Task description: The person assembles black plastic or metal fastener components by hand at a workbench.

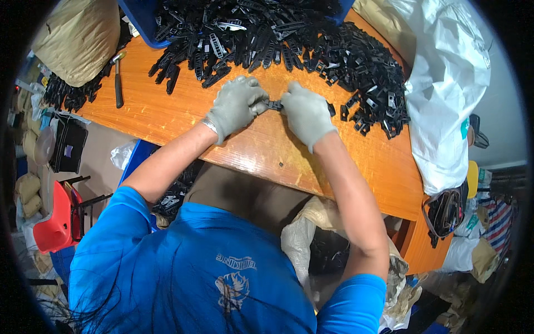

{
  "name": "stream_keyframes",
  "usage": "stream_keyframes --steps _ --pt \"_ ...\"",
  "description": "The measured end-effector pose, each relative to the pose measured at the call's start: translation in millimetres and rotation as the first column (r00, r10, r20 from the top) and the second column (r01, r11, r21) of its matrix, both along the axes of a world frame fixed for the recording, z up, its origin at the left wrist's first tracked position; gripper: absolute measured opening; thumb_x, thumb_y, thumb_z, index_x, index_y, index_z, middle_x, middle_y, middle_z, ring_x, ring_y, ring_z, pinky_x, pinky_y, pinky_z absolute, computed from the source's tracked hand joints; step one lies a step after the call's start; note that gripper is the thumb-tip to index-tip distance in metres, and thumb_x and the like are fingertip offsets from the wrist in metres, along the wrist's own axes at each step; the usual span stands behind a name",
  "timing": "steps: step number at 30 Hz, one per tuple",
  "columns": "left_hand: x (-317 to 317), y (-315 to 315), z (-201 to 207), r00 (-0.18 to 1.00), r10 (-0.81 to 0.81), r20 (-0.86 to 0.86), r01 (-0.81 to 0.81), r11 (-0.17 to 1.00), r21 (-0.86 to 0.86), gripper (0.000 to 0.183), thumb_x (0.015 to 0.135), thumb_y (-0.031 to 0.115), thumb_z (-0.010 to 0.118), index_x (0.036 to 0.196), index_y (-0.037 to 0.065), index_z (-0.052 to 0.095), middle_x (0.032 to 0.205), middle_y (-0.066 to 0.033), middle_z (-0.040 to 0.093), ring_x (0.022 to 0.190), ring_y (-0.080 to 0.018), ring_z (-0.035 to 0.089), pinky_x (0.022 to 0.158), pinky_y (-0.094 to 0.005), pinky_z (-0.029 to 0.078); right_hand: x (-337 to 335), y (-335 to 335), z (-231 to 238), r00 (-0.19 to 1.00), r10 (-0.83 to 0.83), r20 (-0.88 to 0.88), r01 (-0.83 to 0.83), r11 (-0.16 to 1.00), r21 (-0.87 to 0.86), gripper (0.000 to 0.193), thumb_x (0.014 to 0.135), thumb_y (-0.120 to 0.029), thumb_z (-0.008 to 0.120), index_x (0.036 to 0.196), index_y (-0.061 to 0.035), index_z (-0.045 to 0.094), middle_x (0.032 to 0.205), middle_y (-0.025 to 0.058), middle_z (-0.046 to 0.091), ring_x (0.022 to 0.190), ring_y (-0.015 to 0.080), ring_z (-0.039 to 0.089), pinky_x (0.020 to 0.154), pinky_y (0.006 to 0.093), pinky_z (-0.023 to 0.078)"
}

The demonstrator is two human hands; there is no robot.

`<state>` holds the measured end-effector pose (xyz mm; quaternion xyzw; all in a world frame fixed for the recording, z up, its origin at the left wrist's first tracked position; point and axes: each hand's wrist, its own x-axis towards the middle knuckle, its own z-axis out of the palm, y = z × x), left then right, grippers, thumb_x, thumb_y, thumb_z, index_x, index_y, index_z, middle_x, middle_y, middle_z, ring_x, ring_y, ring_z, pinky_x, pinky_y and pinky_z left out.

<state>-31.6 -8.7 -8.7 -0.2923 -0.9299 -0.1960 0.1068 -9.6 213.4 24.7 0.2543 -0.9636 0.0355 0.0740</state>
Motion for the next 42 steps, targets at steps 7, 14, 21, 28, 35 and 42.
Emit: stream_keyframes --steps 7,14,21,28,35,42 --pt "7 -2 5 0.998 -0.003 0.071 0.002 1.0 0.014 0.017 0.095 0.029 0.077 0.102 0.014 0.082 0.105 -0.0092 0.071 0.107 -0.0357 0.067 0.092 -0.0495 0.055 0 -15 -1 0.995 0.0 0.1 0.007 0.998 -0.069 0.015 0.094 -0.023 0.079 0.098 -0.0088 0.079 0.107 0.0162 0.07 0.1 0.0386 0.074 0.086 0.0494 0.06" --pt "58 -169 51 0.892 -0.185 0.412 0.175 0.983 0.061 0.028 0.093 0.013 0.075 0.12 0.01 0.078 0.11 -0.0121 0.072 0.105 -0.034 0.069 0.096 -0.0429 0.055 66 27 8 0.988 -0.14 -0.064 0.103 0.91 -0.402 0.018 0.095 -0.024 0.077 0.108 -0.0124 0.078 0.108 0.0126 0.071 0.102 0.0354 0.071 0.087 0.0455 0.058" --pt "36 -208 39 0.898 0.385 0.212 -0.432 0.86 0.27 0.051 0.099 0.03 0.076 0.144 0.008 0.069 0.14 -0.0199 0.069 0.132 -0.0356 0.064 0.118 -0.0458 0.047 39 57 -12 0.904 -0.425 -0.046 0.408 0.891 -0.201 0.033 0.094 -0.02 0.081 0.126 -0.0144 0.075 0.121 0.0136 0.071 0.106 0.0373 0.074 0.088 0.0472 0.06" --pt "-65 -196 0 0.759 0.649 -0.052 -0.647 0.761 0.045 0.081 0.095 0.06 0.074 0.163 0.02 0.053 0.163 -0.0158 0.054 0.153 -0.0388 0.046 0.127 -0.0548 0.035 30 64 -22 0.921 -0.389 -0.018 0.38 0.908 -0.177 0.02 0.093 -0.015 0.08 0.113 -0.0108 0.078 0.117 0.0146 0.072 0.104 0.0373 0.074 0.088 0.0462 0.06" --pt "-74 -144 11 0.772 0.635 -0.014 -0.635 0.772 -0.003 0.082 0.094 0.07 0.071 0.16 0.024 0.057 0.158 -0.0166 0.059 0.151 -0.0358 0.05 0.125 -0.0544 0.034 29 65 -25 0.931 -0.366 -0.009 0.346 0.889 -0.301 0.021 0.09 -0.005 0.079 0.11 -0.0119 0.078 0.121 0.0159 0.069 0.105 0.0386 0.073 0.089 0.0458 0.06" --pt "-55 -89 4 0.818 0.574 -0.028 -0.573 0.818 0.049 0.083 0.093 0.068 0.073 0.161 0.022 0.057 0.161 -0.017 0.056 0.154 -0.038 0.044 0.127 -0.0553 0.03 33 65 -33 0.939 -0.313 -0.144 0.26 0.917 -0.303 0.019 0.091 -0.004 0.077 0.108 -0.0128 0.077 0.119 0.0153 0.07 0.104 0.0378 0.073 0.088 0.0463 0.06"
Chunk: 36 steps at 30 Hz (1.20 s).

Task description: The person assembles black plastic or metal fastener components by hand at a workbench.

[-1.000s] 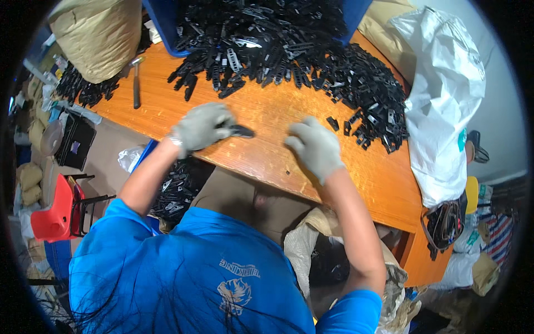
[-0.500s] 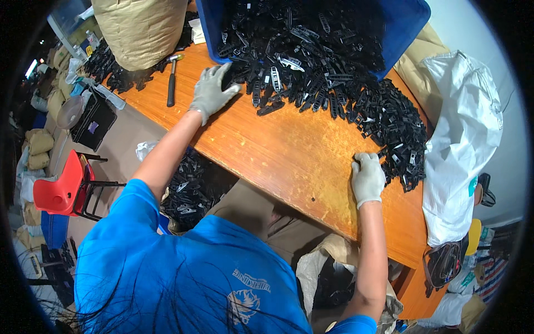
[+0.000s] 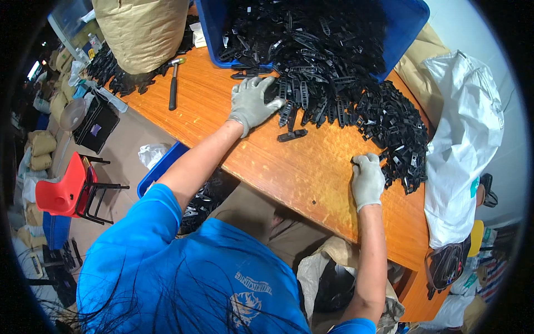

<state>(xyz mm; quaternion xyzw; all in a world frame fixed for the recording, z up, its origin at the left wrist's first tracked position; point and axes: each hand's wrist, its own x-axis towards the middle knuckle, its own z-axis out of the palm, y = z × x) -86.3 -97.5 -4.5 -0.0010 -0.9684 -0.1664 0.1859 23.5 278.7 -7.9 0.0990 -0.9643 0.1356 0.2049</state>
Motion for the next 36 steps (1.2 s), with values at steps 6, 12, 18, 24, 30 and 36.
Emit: stream_keyframes --steps 6,12,18,24,30,36 --pt "11 20 -6 0.998 -0.053 0.026 0.053 0.998 0.017 0.084 0.094 0.064 0.074 0.162 0.02 0.054 0.164 -0.0195 0.052 0.159 -0.0422 0.038 0.13 -0.0589 0.025 10 -10 7 0.995 -0.025 0.093 0.02 0.998 0.052 0.015 0.095 -0.013 0.076 0.11 -0.0135 0.076 0.111 0.0145 0.073 0.099 0.038 0.074 0.084 0.0485 0.059" --pt "34 15 -14 0.972 -0.217 -0.087 0.219 0.975 0.018 0.075 0.097 0.056 0.075 0.16 0.02 0.056 0.16 -0.0171 0.057 0.156 -0.0441 0.041 0.129 -0.0587 0.028 43 -46 27 0.972 0.117 0.204 -0.125 0.992 0.026 0.017 0.104 -0.019 0.066 0.119 -0.0169 0.073 0.107 0.0169 0.073 0.096 0.0402 0.074 0.083 0.0519 0.059" --pt "81 31 14 0.884 -0.445 -0.145 0.452 0.892 0.019 0.034 0.095 0.035 0.077 0.123 0.015 0.077 0.128 -0.0069 0.074 0.124 -0.034 0.064 0.106 -0.0523 0.048 45 -55 21 0.94 0.079 0.331 -0.152 0.967 0.202 0.019 0.105 -0.01 0.057 0.123 -0.0145 0.063 0.104 0.0197 0.074 0.088 0.0423 0.076 0.074 0.0523 0.061" --pt "105 58 10 0.858 -0.511 -0.058 0.491 0.847 -0.203 0.018 0.098 0.031 0.073 0.109 0.018 0.077 0.105 -0.0045 0.071 0.103 -0.0301 0.068 0.089 -0.0464 0.052 47 -61 27 0.931 0.098 0.352 -0.197 0.946 0.259 0.023 0.102 -0.005 0.056 0.123 -0.0121 0.063 0.106 0.0196 0.073 0.087 0.0408 0.077 0.073 0.0517 0.062" --pt "132 66 35 0.898 -0.394 0.195 0.412 0.909 -0.062 0.019 0.099 0.029 0.071 0.104 0.011 0.074 0.102 -0.0141 0.072 0.097 -0.0373 0.074 0.083 -0.0517 0.061 53 -65 34 0.932 0.051 0.358 -0.177 0.928 0.329 0.018 0.101 -0.007 0.061 0.117 -0.0107 0.068 0.11 0.0186 0.072 0.089 0.0398 0.078 0.075 0.0509 0.063" --pt "140 58 32 0.851 -0.509 0.126 0.522 0.846 -0.108 0.026 0.102 0.019 0.066 0.127 0.014 0.072 0.113 -0.0156 0.071 0.102 -0.0363 0.074 0.084 -0.0501 0.061 59 -66 38 0.94 0.069 0.333 -0.164 0.95 0.266 0.017 0.102 -0.015 0.067 0.118 -0.0101 0.068 0.109 0.0173 0.073 0.091 0.0389 0.077 0.077 0.0498 0.062"
